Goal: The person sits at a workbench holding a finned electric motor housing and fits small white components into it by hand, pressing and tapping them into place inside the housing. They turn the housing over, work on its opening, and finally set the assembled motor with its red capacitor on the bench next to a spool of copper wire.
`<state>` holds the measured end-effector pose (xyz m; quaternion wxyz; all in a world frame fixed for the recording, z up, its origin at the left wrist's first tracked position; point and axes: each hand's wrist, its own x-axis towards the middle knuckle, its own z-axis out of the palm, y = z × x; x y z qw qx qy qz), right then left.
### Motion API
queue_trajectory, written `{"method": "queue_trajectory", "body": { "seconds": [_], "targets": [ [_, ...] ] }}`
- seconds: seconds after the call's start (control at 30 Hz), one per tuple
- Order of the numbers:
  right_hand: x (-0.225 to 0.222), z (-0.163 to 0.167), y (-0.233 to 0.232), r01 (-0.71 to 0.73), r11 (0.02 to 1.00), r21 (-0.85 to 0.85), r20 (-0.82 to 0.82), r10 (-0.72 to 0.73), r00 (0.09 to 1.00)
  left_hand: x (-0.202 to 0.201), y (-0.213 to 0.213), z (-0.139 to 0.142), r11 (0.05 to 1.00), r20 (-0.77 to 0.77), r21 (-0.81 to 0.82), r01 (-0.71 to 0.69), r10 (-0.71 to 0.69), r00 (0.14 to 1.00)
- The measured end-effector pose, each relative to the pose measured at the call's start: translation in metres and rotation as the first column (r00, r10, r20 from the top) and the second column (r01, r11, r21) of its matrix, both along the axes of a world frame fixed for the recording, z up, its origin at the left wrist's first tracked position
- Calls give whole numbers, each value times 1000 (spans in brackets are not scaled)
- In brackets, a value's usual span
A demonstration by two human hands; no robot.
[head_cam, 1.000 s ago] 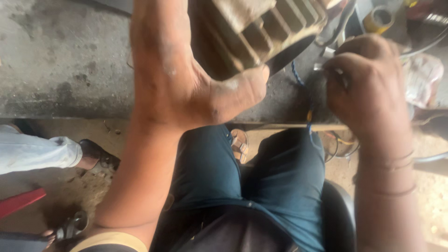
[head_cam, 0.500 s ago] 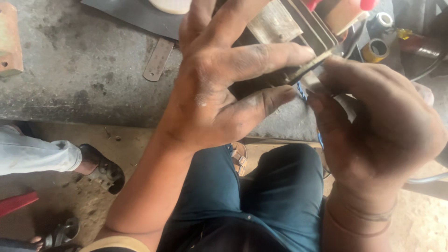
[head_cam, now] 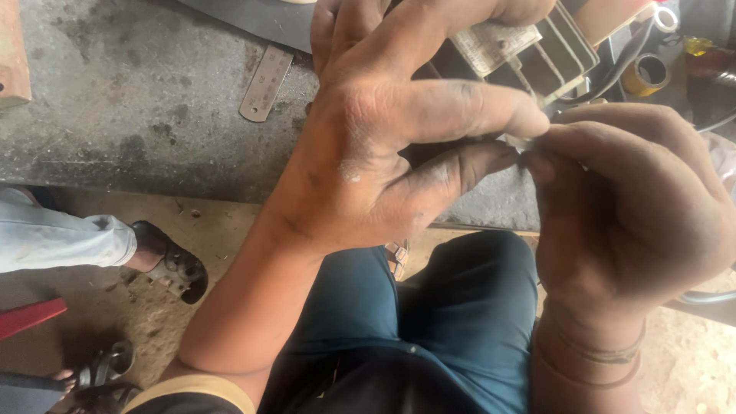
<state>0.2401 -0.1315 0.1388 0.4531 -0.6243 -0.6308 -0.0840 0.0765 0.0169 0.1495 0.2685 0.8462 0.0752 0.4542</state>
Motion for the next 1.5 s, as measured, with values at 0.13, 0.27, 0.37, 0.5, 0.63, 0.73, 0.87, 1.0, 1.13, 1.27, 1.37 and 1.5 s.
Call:
{"method": "queue_trajectory", "body": {
  "seconds": [0.13,0.27,0.37,0.5,0.63,0.73,0.87,1.0,1.13,1.27,1.37,1.5],
  "targets": [
    [-1,-1,3,4,1000,6,-2,-4,1000,0,3,-1,1000,-32,5,0,0,1000],
    [-2,-3,3,9,1000,6,-2,-9,1000,-1,7,-3,999,-30,9,47,-46,998],
    [-3,-5,2,13,1000,6,3,-13,1000,-2,6,-5,1000,-34,-10,18,-18,999],
    [-8,-7,1,13,1000,3,3,-13,1000,-3,4,-7,1000,-18,-5,-2,2,1000],
    [-12,-6,2,16,1000,4,5,-16,1000,-9,7,-5,999,-38,25,27,-26,999],
    [-14,-6,3,20,1000,2,4,-20,1000,-11,6,-4,999,-42,6,36,-36,998],
    [-16,-6,2,18,1000,-2,7,-18,1000,-12,5,-2,1000,-52,18,20,-19,998],
    [-18,-7,3,19,1000,-11,8,-19,1000,-14,6,-3,1000,-39,-7,27,-27,999],
    [-20,-8,3,13,1000,-22,11,-13,1000,-15,6,-4,1000,-13,-14,19,-19,1000],
    [-20,-8,3,4,1000,-29,0,-4,1000,-15,2,0,1000,-24,-4,-2,2,1000],
    [-16,-10,7,-8,1000,-25,-46,6,999,-15,2,4,1000,-40,15,-1,1,999],
    [-8,-20,16,-13,999,39,-267,23,963,-6,9,0,996,50,-5,93,-92,995]
  ]
}}
